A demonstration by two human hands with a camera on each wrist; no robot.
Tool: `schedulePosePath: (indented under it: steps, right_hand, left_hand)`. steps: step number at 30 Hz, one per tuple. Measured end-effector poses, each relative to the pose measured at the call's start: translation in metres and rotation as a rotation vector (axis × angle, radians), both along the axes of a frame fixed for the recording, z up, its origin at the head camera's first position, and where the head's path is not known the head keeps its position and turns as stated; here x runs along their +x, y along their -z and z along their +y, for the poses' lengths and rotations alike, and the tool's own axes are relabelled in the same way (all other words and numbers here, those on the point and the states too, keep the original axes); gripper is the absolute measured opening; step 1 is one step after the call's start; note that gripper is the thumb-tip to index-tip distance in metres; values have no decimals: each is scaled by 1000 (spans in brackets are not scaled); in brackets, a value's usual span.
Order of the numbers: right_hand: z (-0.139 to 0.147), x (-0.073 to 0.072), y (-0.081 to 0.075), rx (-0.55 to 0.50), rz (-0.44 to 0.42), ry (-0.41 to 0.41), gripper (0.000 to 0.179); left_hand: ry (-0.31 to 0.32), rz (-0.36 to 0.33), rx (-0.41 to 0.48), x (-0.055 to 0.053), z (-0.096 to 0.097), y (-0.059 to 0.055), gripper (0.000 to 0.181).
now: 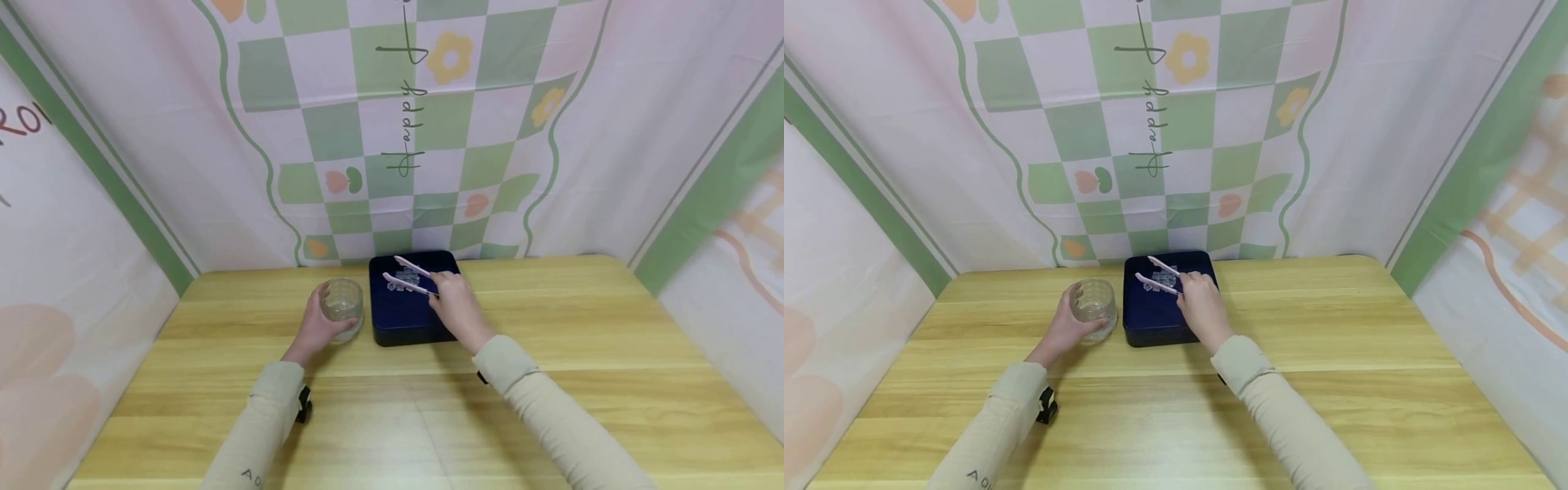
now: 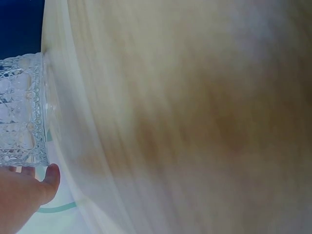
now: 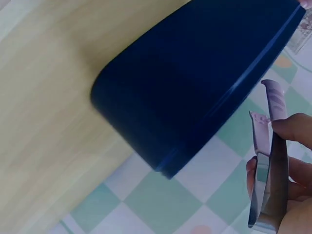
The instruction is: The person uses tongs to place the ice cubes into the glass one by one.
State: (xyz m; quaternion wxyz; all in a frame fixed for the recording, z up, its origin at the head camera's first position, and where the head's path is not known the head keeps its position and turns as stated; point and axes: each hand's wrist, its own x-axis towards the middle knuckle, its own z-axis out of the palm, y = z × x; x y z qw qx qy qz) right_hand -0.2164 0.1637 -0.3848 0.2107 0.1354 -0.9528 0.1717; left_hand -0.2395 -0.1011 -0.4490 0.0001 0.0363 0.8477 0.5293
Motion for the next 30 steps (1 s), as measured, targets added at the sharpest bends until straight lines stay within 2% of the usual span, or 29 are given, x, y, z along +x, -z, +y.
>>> schedulePosePath:
  steps: [6,17,30]
  right_hand:
    - [7,-1,3,16,-67,41,34]
    - [16,-3,15,95,-17,17,24]
    - [13,-3,14,100,-122,22,29]
  left_hand:
    - [7,-2,3,-1,-1,1,100]
    - [2,0,-3,0,-1,0,99]
    - [3,-8,-16,0,-1,0,99]
